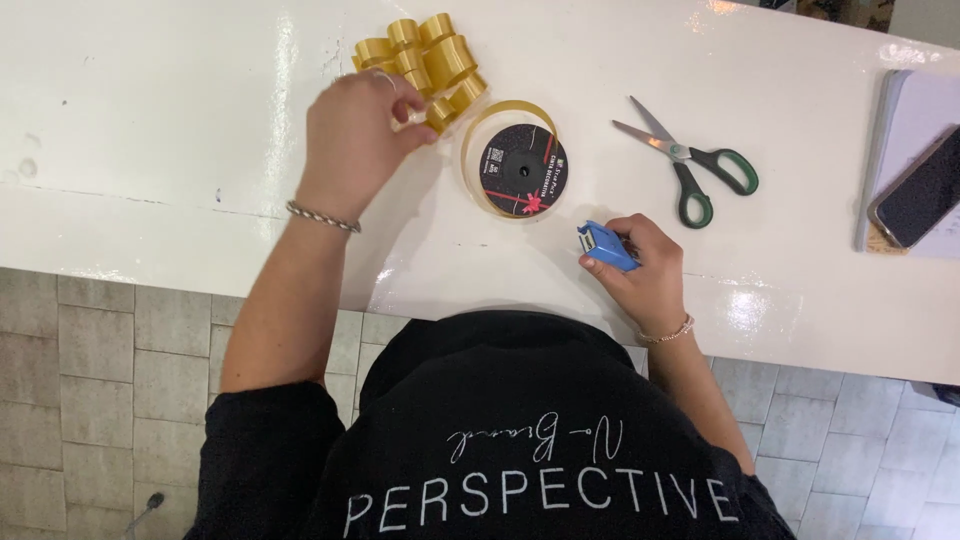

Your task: The person cuts lengths of gold ribbon, folds them into loops, and staples them together to form decorative bows. They repeat this process multiple times, using scissors and a stapler, while another person works nearby.

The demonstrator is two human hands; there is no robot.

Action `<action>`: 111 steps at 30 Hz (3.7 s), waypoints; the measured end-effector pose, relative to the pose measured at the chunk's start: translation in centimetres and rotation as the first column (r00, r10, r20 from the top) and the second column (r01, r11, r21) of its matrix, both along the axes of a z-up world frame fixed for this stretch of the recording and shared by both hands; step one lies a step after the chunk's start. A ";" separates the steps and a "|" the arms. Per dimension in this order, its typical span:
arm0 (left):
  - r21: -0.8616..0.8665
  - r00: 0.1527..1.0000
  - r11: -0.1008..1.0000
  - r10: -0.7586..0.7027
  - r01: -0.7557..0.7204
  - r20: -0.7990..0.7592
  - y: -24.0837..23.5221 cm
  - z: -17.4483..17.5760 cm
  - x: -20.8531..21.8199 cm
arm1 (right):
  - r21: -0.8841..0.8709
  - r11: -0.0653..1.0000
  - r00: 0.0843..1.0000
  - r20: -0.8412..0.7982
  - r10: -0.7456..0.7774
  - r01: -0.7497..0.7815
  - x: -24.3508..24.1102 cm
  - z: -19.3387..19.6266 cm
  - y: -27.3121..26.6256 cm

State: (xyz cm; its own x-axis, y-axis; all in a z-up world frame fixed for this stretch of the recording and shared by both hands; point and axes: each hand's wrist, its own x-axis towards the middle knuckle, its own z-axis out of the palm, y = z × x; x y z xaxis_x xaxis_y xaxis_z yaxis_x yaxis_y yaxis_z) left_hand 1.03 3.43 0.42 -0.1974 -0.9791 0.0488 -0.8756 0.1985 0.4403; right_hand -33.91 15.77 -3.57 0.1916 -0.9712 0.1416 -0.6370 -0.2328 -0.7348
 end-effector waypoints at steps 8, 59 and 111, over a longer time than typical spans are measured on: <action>-0.287 0.979 0.958 0.080 -0.023 0.189 1.3 -5.6 -0.8 | -0.228 0.973 0.960 -0.268 -0.085 0.023 -0.3 -0.3 -1.5; 0.277 0.772 0.961 0.167 0.012 -0.613 24.1 1.5 5.6 | -0.314 0.905 0.813 -0.580 0.057 -0.287 7.6 1.5 -4.6; 0.044 0.314 0.998 0.031 0.035 -0.949 18.1 4.7 -3.2 | -0.086 0.913 0.848 0.345 0.402 -0.398 11.9 5.8 0.2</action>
